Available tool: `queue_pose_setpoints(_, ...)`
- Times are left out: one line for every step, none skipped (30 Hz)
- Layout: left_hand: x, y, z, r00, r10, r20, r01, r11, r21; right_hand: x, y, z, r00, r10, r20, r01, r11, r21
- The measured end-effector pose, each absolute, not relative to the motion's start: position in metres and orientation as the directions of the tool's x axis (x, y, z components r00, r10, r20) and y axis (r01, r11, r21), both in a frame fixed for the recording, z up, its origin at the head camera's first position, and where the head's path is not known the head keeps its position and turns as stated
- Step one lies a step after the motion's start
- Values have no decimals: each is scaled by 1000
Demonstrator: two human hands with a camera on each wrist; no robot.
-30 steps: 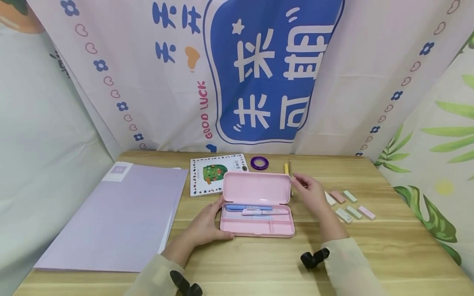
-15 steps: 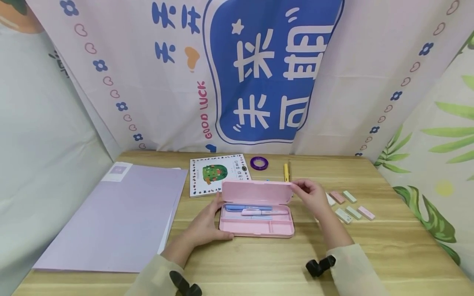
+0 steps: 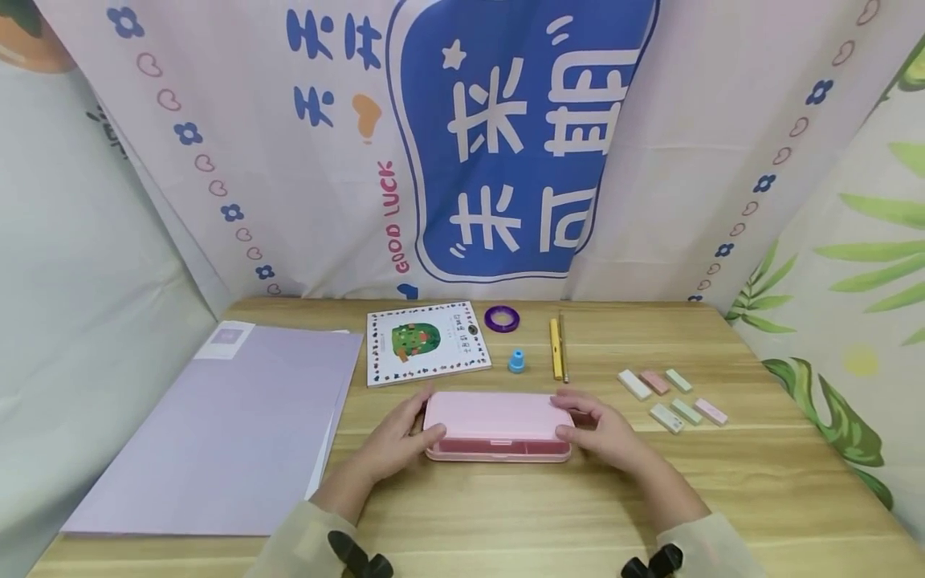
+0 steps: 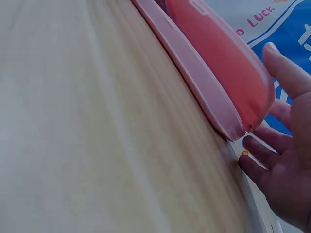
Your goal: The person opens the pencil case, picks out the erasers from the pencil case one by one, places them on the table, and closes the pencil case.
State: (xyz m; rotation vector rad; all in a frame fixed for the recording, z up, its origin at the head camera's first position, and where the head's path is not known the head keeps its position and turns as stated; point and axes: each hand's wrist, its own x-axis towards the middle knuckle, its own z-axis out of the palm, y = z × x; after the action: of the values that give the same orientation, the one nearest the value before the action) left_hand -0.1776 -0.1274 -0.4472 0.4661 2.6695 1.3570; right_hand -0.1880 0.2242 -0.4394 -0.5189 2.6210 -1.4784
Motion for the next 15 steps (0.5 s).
queue_pose_setpoints(-177,-128,-447,-949,314,33,214,561,800,-188,224,-441,-935,-347,76,-248,486,-838)
queue_pose_setpoints(-178,-128,-447,-950,310,27,207,567,797,-188,223,-441,-932,-356,61,-243,494,-835)
queue_pose_setpoints(-178,-129,-447,-951,307,21,204,576,791,-187,223,-442,-931,-361,42,-237,514,-825)
queue_pose_setpoints(-178,-129,-447,-952,304,15,200,587,785,-187,222,-442,-931,-364,25,-229,529,-817)
queue_pose_setpoints(-178,-129,-447,-953,302,10,197,595,779,-186,221,-442,-929,-369,11,-225,541,-810)
queue_pose_setpoints(-179,-129,-447,-954,299,7,195,603,774,-186,219,-442,-928,-372,-1,-219,550,-806)
queue_pose_setpoints(-178,-129,-447,-956,295,1,189,609,770,-185,218,-442,-926,-377,-12,-218,559,-800)
queue_pose_setpoints(-178,-129,-447,-957,291,-3,185,616,766,-184,218,-441,-925,-380,-21,-216,567,-795)
queue_pose_setpoints(-179,-129,-447,-957,288,-10,179,620,764,-184,217,-441,-923,-384,-25,-218,575,-788)
queue_pose_setpoints(-179,-129,-446,-958,285,-17,172,623,763,-184,217,-441,-922,-386,-26,-219,576,-788)
queue_pose_setpoints(-179,-129,-446,-959,282,-24,165,626,762,-184,216,-440,-922,-386,-25,-220,576,-787)
queue_pose_setpoints(-179,-129,-445,-959,281,-29,161,628,762,-184,216,-439,-922,-387,-25,-221,577,-786)
queue_pose_setpoints(-179,-129,-444,-959,282,-34,158,630,760,-184,216,-439,-922,-387,-26,-221,579,-785)
queue_pose_setpoints(-180,-130,-443,-958,285,-38,158,632,759,-185,215,-438,-922,-387,-26,-222,583,-781)
queue_pose_setpoints(-181,-130,-442,-957,288,-43,157,634,757,-185,215,-437,-921,-389,-26,-227,587,-777)
